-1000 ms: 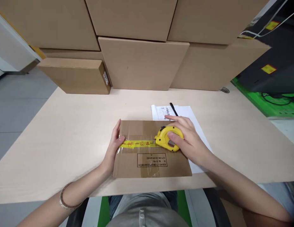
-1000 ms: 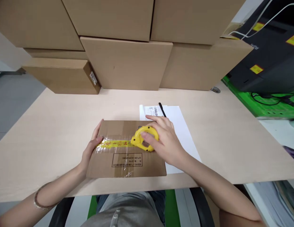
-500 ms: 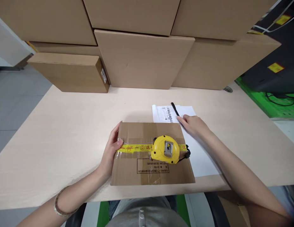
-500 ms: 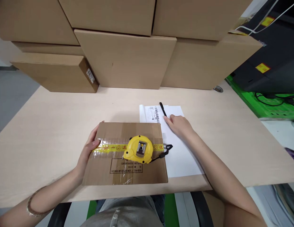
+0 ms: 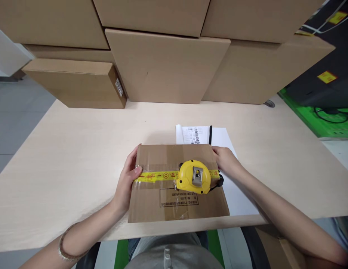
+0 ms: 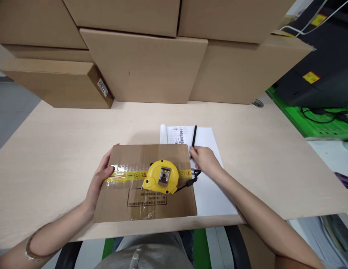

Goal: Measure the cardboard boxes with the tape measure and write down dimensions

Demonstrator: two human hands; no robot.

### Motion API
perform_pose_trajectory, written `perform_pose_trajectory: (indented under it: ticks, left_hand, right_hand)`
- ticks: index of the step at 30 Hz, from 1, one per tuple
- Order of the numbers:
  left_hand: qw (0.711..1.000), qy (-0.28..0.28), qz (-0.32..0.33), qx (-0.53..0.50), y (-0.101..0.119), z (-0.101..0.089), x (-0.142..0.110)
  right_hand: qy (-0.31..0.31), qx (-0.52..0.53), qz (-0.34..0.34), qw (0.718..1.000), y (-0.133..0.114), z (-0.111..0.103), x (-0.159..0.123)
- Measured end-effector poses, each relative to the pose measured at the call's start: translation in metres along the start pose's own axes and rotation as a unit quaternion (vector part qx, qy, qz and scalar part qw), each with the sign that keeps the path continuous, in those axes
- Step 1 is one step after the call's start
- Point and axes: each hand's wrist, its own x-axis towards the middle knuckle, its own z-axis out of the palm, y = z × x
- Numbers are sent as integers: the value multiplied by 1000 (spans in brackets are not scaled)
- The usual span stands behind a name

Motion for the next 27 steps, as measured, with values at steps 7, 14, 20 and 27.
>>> perform_pose_trajectory:
  ticks: [7, 14, 20, 27]
  left_hand:
    - [999, 3, 22, 26, -2, -2, 0]
    - [998, 0, 33, 44, -4, -3, 3]
    - [999, 0, 15, 49, -3, -5, 3]
    - [999, -5, 11, 48, -5, -7, 2]
  right_hand:
    - [25, 220, -97, 970, 12, -22, 45]
    - [13, 285, -141, 948, 8, -19, 101]
    - [8, 282, -137, 949, 14, -14, 102]
    - [-5, 251, -127, 960, 16, -13, 104]
